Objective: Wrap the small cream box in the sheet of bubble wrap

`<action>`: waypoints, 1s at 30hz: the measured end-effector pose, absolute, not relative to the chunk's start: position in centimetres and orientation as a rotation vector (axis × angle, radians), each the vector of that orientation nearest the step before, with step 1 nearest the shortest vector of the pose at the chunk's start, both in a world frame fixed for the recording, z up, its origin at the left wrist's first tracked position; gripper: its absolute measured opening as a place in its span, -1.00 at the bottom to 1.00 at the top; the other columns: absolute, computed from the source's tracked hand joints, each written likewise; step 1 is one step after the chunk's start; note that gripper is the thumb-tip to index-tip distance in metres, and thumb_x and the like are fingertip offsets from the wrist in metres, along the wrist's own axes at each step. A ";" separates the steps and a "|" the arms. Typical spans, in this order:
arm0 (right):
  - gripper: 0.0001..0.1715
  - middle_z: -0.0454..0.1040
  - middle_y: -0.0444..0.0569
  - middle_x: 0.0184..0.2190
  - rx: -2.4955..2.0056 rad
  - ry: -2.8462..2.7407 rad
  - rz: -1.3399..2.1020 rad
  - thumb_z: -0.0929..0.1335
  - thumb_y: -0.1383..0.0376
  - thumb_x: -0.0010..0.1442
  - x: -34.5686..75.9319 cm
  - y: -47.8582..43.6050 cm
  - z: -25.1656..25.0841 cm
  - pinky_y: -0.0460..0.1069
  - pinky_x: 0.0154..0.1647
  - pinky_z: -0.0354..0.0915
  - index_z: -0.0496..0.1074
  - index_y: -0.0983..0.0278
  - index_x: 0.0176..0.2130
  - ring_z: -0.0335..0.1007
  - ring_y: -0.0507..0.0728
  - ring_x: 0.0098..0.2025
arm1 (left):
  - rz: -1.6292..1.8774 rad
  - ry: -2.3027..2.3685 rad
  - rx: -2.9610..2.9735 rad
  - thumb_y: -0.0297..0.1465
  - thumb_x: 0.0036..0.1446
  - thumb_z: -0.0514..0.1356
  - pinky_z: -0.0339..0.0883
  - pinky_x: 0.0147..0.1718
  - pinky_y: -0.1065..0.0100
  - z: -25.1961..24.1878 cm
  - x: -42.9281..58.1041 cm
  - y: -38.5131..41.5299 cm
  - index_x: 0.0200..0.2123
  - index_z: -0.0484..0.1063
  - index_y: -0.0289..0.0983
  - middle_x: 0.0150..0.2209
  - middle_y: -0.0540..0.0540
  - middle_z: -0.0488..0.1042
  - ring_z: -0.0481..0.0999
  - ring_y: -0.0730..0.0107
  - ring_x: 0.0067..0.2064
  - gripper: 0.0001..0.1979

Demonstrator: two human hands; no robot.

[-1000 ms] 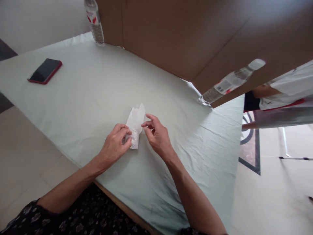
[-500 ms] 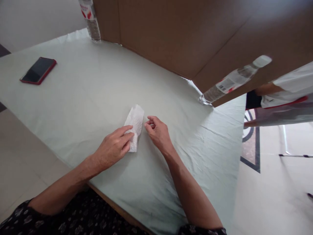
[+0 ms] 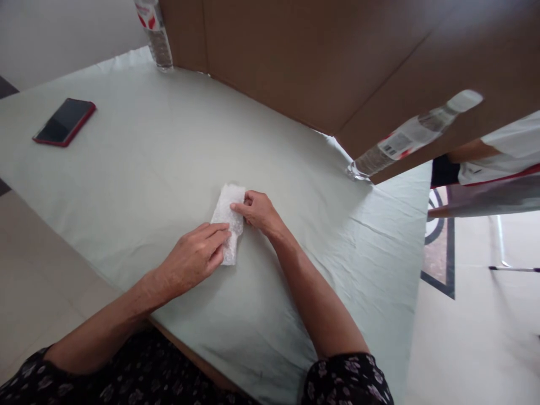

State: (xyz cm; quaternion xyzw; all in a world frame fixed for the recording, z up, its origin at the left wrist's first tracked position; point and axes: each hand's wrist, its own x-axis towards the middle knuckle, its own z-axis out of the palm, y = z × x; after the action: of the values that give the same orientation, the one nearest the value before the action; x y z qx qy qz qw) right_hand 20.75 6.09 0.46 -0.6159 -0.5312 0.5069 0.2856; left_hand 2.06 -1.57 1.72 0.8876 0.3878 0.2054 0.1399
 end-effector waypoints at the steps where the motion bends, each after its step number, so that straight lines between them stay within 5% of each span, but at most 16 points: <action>1: -0.74 0.21 -0.28 -0.66 -1.618 -1.428 1.366 0.46 0.17 0.00 20.7 6.1 0.4 -0.10 -0.67 -0.01 0.35 0.25 -0.44 0.04 -0.06 -0.66 | 0.594 1.122 2.537 -0.63 0.19 0.05 0.51 -0.06 0.11 1.7 2.0 -1.5 -0.21 0.47 -0.32 0.00 -0.24 0.57 0.56 0.11 -0.06 -0.77; 5: -0.71 0.25 -0.24 -0.59 -1.449 -1.408 1.341 0.45 0.12 0.01 20.6 5.9 -0.1 -0.09 -0.54 0.04 0.38 0.27 -0.48 0.08 -0.05 -0.55 | 0.582 1.140 2.383 -0.63 0.15 0.08 0.49 -0.07 0.14 1.6 1.7 -1.2 -0.17 0.48 -0.28 -0.08 -0.16 0.60 0.55 0.14 -0.06 -0.73; 11: -0.64 0.49 -0.12 -0.34 -1.138 -1.289 1.398 0.49 0.05 0.06 20.2 4.4 -0.4 -0.02 -0.23 0.28 0.51 0.25 -0.25 0.35 0.07 -0.30 | 0.648 1.135 2.278 -0.59 0.19 0.08 0.48 -0.10 0.20 1.6 1.4 -1.1 -0.07 0.48 -0.28 -0.08 -0.15 0.57 0.56 0.20 -0.08 -0.70; 15: -0.65 0.47 -0.14 -0.35 -1.091 -1.274 1.391 0.49 0.02 0.10 19.6 3.2 0.1 -0.01 -0.20 0.29 0.48 0.22 -0.26 0.35 0.07 -0.29 | 0.729 1.244 2.285 -0.55 0.18 0.11 0.47 -0.23 0.28 1.0 1.5 -1.6 -0.08 0.48 -0.27 0.01 -0.19 0.45 0.53 0.37 -0.27 -0.72; 25: -0.68 0.43 -0.13 -0.35 -1.189 -1.408 1.307 0.39 0.00 0.21 18.9 0.0 1.2 -0.02 -0.22 0.32 0.42 0.19 -0.24 0.35 0.07 -0.29 | 0.783 1.573 2.042 -0.48 0.12 0.21 0.39 -0.32 0.37 1.1 2.0 -2.7 -0.31 0.36 -0.23 -0.25 -0.02 0.40 0.40 0.46 -0.39 -0.93; 30: -0.84 0.56 -0.07 -0.12 -1.209 -1.547 1.028 0.37 0.16 0.26 18.9 -2.0 1.0 0.07 0.04 0.33 0.50 0.16 -0.21 0.46 0.15 -0.05 | 0.751 1.590 2.030 -0.45 0.15 0.20 0.39 -0.31 0.34 1.0 2.1 -2.6 -0.32 0.37 -0.24 -0.26 -0.05 0.39 0.43 0.40 -0.33 -0.97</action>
State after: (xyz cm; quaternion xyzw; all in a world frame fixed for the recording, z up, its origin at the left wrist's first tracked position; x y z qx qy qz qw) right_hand 18.92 -2.02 0.98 -0.4881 -0.6246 0.4153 0.4464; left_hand 2.10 -2.64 1.02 0.7363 0.5766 0.2725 0.2261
